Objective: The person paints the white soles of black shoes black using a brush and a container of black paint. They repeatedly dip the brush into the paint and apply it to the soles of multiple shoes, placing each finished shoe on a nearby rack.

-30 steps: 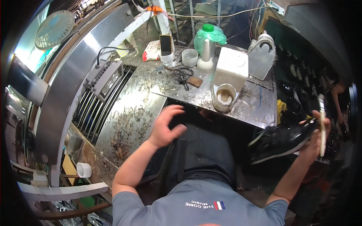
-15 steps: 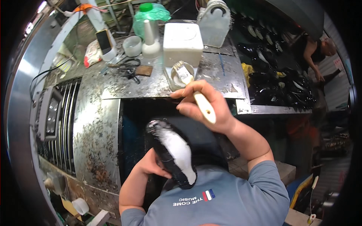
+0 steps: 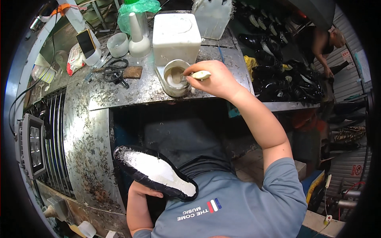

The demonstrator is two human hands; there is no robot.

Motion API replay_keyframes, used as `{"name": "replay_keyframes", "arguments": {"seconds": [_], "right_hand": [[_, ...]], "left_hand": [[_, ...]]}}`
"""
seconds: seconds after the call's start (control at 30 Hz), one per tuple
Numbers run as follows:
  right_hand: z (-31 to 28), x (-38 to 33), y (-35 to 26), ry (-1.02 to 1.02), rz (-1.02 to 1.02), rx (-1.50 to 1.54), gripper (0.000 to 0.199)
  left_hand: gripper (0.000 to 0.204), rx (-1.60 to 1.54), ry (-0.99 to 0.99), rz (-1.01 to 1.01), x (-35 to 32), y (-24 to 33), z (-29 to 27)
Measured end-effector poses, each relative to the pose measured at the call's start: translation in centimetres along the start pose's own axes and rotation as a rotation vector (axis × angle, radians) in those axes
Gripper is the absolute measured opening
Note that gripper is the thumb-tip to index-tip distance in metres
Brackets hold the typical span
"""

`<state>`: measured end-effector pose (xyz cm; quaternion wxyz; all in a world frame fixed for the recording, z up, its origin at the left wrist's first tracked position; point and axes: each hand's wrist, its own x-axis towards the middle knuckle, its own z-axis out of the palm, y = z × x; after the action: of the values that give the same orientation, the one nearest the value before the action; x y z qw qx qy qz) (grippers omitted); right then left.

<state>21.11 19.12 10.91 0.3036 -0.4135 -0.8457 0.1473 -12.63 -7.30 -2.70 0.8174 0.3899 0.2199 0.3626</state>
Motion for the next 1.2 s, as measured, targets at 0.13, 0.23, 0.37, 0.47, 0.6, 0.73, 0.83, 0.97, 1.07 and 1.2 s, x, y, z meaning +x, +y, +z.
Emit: {"name": "replay_keyframes", "arguments": {"seconds": [0.13, 0.23, 0.37, 0.47, 0.6, 0.73, 0.83, 0.97, 1.07, 1.2], "right_hand": [[0.3, 0.5, -0.3, 0.03, -0.028, -0.014, 0.016], [-1.0, 0.9, -1.6, 0.107, -0.014, 0.079, 0.015], [0.2, 0.3, 0.2, 0.021, 0.02, -0.043, 0.015], [0.7, 0.2, 0.5, 0.048, -0.004, -0.053, 0.015], [-1.0, 0.4, -1.8, 0.267, -0.1, 0.072, 0.013], [-0.2, -0.6, -0.6, 0.249, -0.126, 0.055, 0.014], [0.5, -1.1, 0.1, 0.207, -0.134, 0.058, 0.015], [-1.5, -1.6, -2.0, 0.282, -0.118, 0.154, 0.018], [0.7, -2.5, 0.9, 0.163, -0.054, 0.153, 0.017], [-0.2, -2.6, -1.1, 0.289, -0.116, 0.247, 0.018]], "left_hand": [[0.098, -0.073, 0.058, -0.003, 1.8, 2.9, 2.9], [0.098, -0.095, 0.076, 0.067, 0.7, 1.6, 2.5], [0.101, -0.03, 0.135, 0.182, 0.4, 1.6, 3.2], [0.104, 0.151, 0.193, 0.342, 0.8, 1.7, 3.4], [0.108, 0.541, 0.287, 0.549, 1.8, 3.0, 4.3], [0.107, 1.044, 0.341, 0.518, 2.8, 6.2, 5.2], [0.09, 1.328, 0.416, 0.609, 3.6, 8.0, 5.9], [0.068, 1.66, 0.546, 0.749, 4.4, 10.5, 7.1], [0.052, 1.851, 0.537, 0.8, 4.9, 12.4, 8.4], [0.042, 2.031, 0.382, 0.815, 3.6, 14.0, 8.2]]}}
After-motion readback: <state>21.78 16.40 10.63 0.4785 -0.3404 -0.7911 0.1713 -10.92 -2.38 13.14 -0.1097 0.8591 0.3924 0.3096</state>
